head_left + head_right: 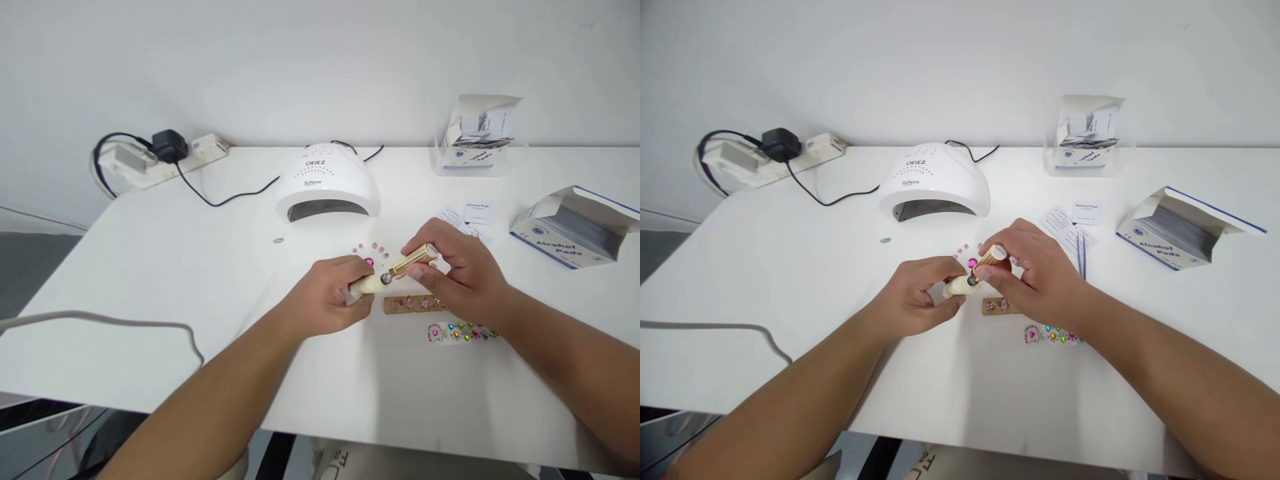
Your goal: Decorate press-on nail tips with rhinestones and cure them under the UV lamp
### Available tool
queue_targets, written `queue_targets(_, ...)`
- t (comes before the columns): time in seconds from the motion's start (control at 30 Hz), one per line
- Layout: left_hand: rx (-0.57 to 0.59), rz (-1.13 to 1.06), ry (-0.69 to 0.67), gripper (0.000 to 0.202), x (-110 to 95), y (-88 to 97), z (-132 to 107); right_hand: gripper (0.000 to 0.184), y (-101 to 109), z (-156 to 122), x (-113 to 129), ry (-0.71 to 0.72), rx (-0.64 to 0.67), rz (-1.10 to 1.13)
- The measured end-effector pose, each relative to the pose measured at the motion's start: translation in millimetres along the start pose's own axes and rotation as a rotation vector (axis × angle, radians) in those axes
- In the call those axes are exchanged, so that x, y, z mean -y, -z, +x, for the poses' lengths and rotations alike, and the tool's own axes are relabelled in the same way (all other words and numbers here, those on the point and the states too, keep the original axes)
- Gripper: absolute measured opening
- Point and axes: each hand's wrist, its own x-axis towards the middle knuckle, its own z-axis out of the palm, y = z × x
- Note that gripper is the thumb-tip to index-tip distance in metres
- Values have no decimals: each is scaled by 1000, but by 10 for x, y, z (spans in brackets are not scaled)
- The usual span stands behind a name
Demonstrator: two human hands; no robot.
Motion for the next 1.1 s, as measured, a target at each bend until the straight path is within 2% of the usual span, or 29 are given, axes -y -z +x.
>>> queue_targets(0.17, 11, -10, 17, 10, -1, 0, -8, 9, -21, 14, -6, 9, 96, 5)
queue_targets(0.47, 5, 0, 5, 10, 1, 3, 9, 10, 98, 4, 52, -75, -61, 7)
queue_targets(0.93, 7, -4, -13, 11, 7, 10, 6, 12, 108, 7, 49, -113, -94, 17)
queue_targets(1.1, 3, -3, -5, 10, 1, 10, 8, 9, 100, -11, 36, -134, -128, 104)
